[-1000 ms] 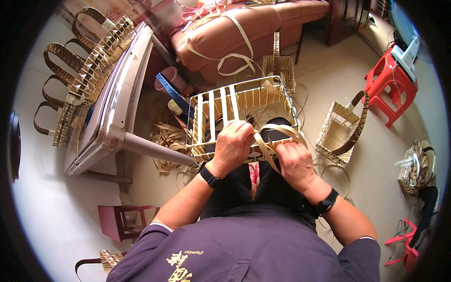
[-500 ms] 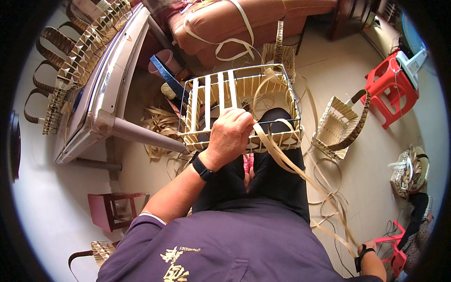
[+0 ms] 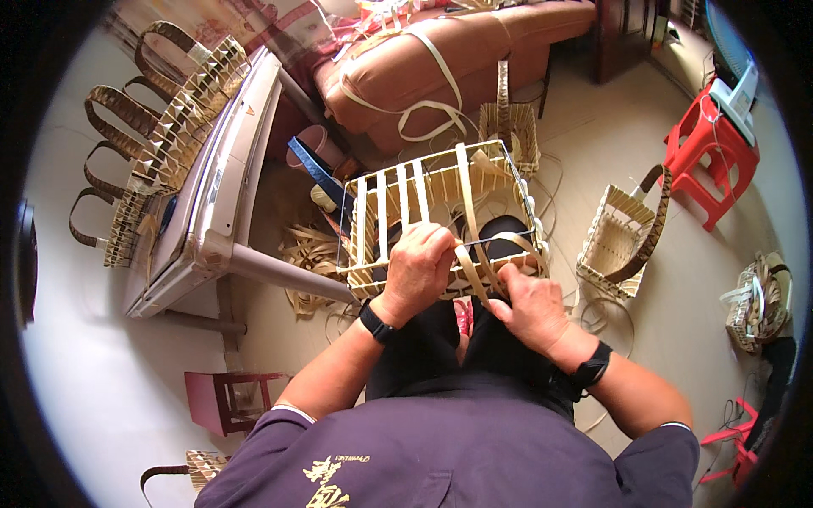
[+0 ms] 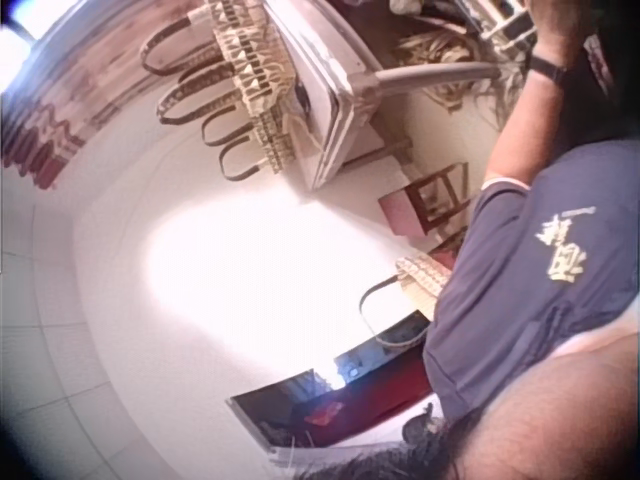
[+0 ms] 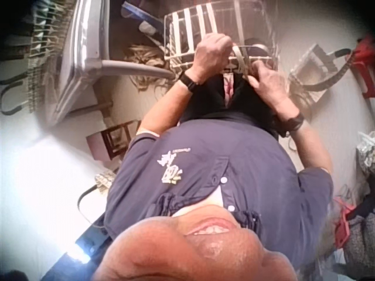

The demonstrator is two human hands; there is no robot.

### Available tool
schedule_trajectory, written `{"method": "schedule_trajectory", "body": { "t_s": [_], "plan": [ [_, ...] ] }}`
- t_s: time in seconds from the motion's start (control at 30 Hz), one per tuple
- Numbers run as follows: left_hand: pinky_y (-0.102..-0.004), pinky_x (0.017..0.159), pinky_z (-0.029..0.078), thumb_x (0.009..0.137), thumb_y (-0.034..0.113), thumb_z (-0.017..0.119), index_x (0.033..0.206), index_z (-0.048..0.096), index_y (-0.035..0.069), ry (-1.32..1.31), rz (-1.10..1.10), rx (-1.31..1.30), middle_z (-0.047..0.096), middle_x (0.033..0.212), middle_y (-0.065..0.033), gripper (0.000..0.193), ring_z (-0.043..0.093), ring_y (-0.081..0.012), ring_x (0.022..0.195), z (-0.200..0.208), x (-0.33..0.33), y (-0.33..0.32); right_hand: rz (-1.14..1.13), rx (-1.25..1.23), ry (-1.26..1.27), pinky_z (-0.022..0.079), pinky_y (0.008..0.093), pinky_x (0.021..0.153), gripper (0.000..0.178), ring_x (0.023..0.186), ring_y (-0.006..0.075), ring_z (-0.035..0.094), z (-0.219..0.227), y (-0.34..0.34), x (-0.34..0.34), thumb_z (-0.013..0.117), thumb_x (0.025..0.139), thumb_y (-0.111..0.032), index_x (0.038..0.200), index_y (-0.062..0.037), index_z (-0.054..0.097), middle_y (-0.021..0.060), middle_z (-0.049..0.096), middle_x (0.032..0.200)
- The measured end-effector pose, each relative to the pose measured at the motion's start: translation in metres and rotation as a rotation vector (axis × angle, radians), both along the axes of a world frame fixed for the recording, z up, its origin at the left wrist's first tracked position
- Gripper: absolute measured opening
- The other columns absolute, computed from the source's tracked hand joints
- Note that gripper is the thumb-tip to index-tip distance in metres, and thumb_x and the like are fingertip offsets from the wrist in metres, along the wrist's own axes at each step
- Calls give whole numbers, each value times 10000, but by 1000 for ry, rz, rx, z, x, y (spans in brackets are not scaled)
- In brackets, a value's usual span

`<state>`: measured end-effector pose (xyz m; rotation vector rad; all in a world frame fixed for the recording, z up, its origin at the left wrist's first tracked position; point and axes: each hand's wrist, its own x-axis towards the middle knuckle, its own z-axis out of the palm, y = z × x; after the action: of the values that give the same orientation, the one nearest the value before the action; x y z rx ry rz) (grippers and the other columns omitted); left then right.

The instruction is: The person weaves a basket by hand, threading thin strips of material through a wooden frame and over existing cross-strips.

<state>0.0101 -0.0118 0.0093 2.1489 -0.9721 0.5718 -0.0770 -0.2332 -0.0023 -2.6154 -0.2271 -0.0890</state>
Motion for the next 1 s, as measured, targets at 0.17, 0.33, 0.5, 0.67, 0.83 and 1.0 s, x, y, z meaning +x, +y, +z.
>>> {"method": "schedule_trajectory", "body": {
  "t_s": [0.17,0.33,0.5,0.67,0.83,1.0],
  "plan": [
    [-474,866,526,909,33,739,928,638,50,8,9,5,657,905,-143,104,664,-389,901,-2,-2,0,124,83,-114,576,511,715,96,828,392,756,-27,-24,-10,687,1026,-187,1070,-102,672,155,757,893],
    [-469,880,531,919,53,752,937,642,55,-12,11,22,662,909,-136,112,676,-380,912,2,-8,-5,1,-126,168,532,576,701,108,819,455,696,-107,-173,-111,596,927,-103,993,-108,682,203,691,823],
    [-465,939,532,951,86,721,968,635,63,78,5,-57,670,934,-128,90,674,-362,949,0,-3,4,372,-949,1203,622,530,848,253,1021,360,800,-173,-438,-392,710,822,-224,997,-137,871,190,824,1082],
    [-476,897,530,917,49,738,928,634,48,65,-12,24,670,908,-144,105,669,-392,907,6,-10,-14,166,-444,794,595,512,778,163,909,426,744,-206,-338,-243,700,925,-195,931,-56,783,213,786,1006],
    [-477,887,530,924,49,738,933,642,50,42,6,1,671,902,-137,96,669,-390,891,1,-5,-6,34,96,257,580,473,762,160,864,411,738,-37,-129,-59,701,999,-164,955,-24,767,212,753,921],
    [-468,871,527,914,52,749,923,643,52,62,10,5,665,895,-133,106,665,-389,888,5,-4,-4,1,258,43,591,471,806,198,898,378,759,-3,-23,-6,757,1008,-229,1126,-69,771,170,785,986]
  ]
}}
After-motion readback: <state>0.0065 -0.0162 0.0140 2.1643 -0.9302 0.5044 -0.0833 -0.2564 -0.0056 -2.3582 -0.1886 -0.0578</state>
